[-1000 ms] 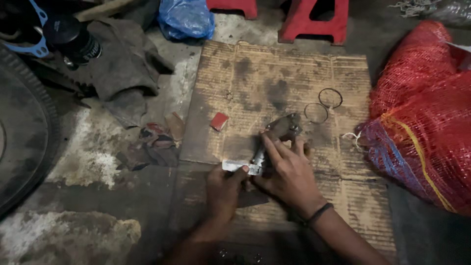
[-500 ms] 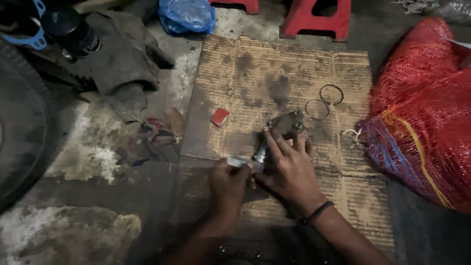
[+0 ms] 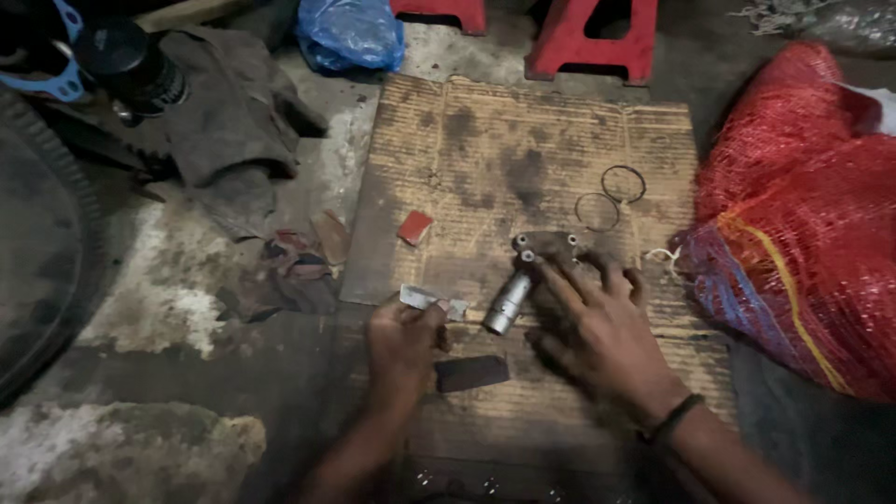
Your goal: The person scrubs a cylindrical metal part with a small abrasive pad, rotating it to clean different sides. The person then scrubs a larger metal component with a flange, focusing on the edges and surfaces.
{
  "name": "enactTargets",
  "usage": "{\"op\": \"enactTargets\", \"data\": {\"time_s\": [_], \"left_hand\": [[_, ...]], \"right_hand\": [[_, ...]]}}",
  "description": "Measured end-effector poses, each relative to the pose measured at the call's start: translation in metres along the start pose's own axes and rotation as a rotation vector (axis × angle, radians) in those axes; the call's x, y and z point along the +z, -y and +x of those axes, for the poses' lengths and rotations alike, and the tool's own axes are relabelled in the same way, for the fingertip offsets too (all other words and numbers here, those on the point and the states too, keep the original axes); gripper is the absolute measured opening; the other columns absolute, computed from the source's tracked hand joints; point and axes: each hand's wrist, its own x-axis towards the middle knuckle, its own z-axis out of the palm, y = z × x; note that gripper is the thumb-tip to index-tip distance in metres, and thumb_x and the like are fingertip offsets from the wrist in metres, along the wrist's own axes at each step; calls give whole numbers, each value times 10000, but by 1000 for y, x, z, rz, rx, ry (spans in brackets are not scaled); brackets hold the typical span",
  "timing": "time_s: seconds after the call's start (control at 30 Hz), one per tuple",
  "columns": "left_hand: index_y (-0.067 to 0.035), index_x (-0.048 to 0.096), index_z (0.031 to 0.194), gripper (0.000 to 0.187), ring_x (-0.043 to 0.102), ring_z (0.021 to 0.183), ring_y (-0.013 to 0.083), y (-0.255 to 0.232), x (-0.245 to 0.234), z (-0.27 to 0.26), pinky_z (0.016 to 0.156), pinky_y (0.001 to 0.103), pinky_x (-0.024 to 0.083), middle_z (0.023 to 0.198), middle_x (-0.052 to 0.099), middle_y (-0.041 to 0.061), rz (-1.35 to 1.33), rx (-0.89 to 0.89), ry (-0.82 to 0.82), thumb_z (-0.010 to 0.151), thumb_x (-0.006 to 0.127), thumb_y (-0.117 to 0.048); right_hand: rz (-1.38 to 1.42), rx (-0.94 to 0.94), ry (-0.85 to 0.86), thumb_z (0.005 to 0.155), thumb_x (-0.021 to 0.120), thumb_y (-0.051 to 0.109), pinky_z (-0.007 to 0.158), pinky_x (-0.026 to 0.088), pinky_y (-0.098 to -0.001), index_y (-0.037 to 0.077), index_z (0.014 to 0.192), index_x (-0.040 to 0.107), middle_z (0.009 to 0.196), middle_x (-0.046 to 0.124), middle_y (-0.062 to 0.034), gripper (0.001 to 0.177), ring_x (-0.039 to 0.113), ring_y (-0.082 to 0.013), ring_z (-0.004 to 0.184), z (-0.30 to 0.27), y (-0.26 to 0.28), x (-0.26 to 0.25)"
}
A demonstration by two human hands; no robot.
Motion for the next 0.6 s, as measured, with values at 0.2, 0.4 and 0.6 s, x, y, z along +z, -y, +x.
{"op": "enactTargets", "data": {"time_s": [0.2, 0.4, 0.6], "left_hand": [[4, 759, 927, 131, 655, 652, 85, -3, -1, -1, 577, 254, 498, 811, 767, 48, 27, 81, 87, 839, 765, -94], [-10, 732, 939, 155, 635, 573, 140, -21, -8, 6, 502, 288, 484, 771, 746, 75, -151, -46, 115, 831, 776, -111], [2, 742, 967, 173, 659, 637, 117, -84, 3, 2, 561, 272, 521, 786, 737, 57, -112, 85, 171, 855, 778, -124]], "right_hand": [[11, -297, 362, 767, 765, 220, 1156, 258, -626, 295, 1504, 524, 1591, 472, 26, 779, 450, -306, 1346, 41, -6, 7], [90, -556, -45, 750, 812, 191, 1152, 324, -632, 233, 1303, 685, 1231, 732, 3, 569, 623, -210, 1156, 50, -18, 13], [685, -18, -132, 801, 849, 250, 946, 520, -359, 97, 1193, 726, 1102, 751, -8, 438, 694, -185, 1053, 7, -34, -21]]}}
